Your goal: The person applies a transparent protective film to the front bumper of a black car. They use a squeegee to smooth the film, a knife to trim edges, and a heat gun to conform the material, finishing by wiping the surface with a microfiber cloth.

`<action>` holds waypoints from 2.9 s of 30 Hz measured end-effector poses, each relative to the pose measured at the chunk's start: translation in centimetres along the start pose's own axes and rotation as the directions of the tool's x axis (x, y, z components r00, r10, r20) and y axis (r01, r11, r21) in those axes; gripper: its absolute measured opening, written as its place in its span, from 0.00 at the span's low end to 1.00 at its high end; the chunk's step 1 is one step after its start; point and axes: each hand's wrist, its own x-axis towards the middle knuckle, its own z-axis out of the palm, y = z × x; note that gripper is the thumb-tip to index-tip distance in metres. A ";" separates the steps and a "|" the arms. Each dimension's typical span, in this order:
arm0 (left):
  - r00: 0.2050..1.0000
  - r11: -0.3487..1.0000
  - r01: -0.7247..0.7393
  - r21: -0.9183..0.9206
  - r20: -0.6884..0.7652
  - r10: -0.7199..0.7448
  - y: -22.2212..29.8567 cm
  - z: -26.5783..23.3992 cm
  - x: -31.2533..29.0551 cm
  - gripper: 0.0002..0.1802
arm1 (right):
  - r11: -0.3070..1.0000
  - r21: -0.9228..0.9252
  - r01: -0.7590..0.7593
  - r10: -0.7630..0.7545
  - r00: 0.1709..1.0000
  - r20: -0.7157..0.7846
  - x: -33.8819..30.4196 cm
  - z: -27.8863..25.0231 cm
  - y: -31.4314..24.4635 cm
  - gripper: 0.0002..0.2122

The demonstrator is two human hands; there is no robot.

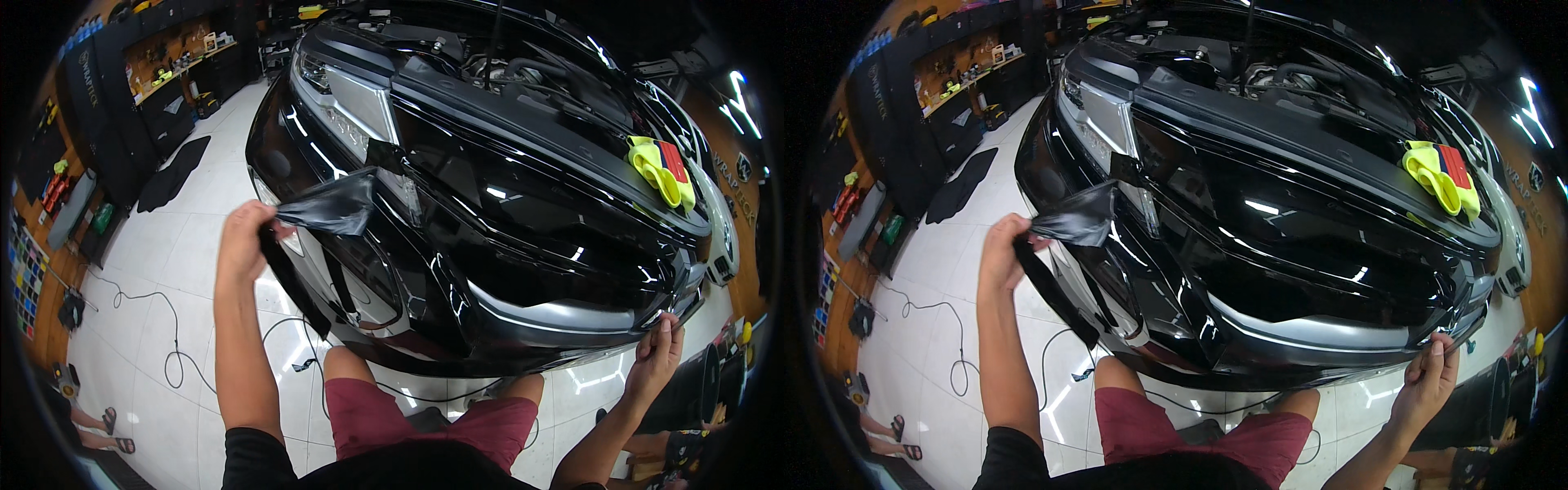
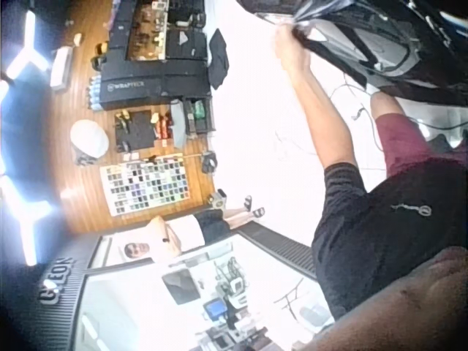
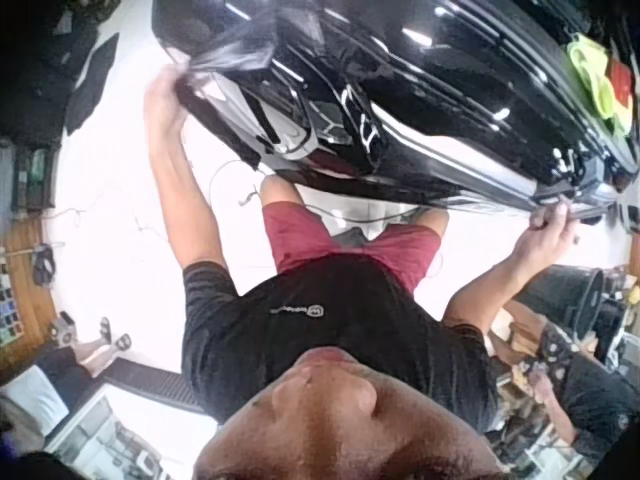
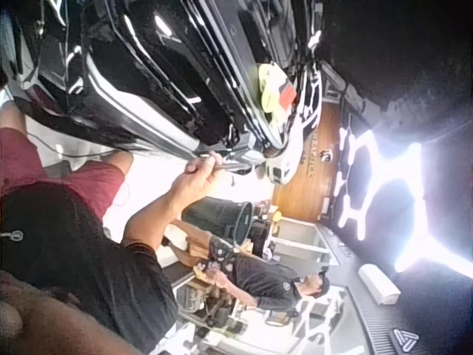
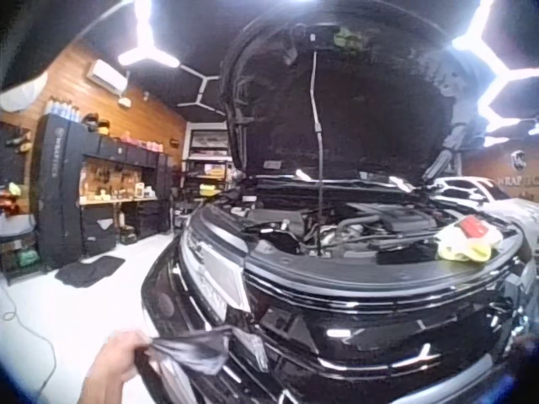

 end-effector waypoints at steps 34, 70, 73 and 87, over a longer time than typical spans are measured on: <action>0.883 -0.134 0.401 0.906 -0.421 -0.206 -23.6 -25.8 -30.7 0.27 | 0.935 -0.099 -0.340 0.345 0.938 0.035 -4.6 -11.6 2.7 0.15; 0.681 0.203 -0.677 0.708 0.497 0.538 2.4 13.8 1.4 0.14 | 0.698 -0.206 0.686 -0.453 0.645 0.615 -4.1 22.6 -3.4 0.14; 0.578 0.133 -0.759 0.638 0.565 0.589 2.2 13.4 2.2 0.14 | 0.410 -0.242 0.879 -0.510 0.441 0.738 -3.4 25.0 -3.7 0.18; 0.770 0.432 -0.602 0.672 0.345 0.537 1.6 14.3 1.7 0.13 | 0.918 -0.113 0.380 -0.232 0.746 0.625 -0.5 20.8 -6.1 0.13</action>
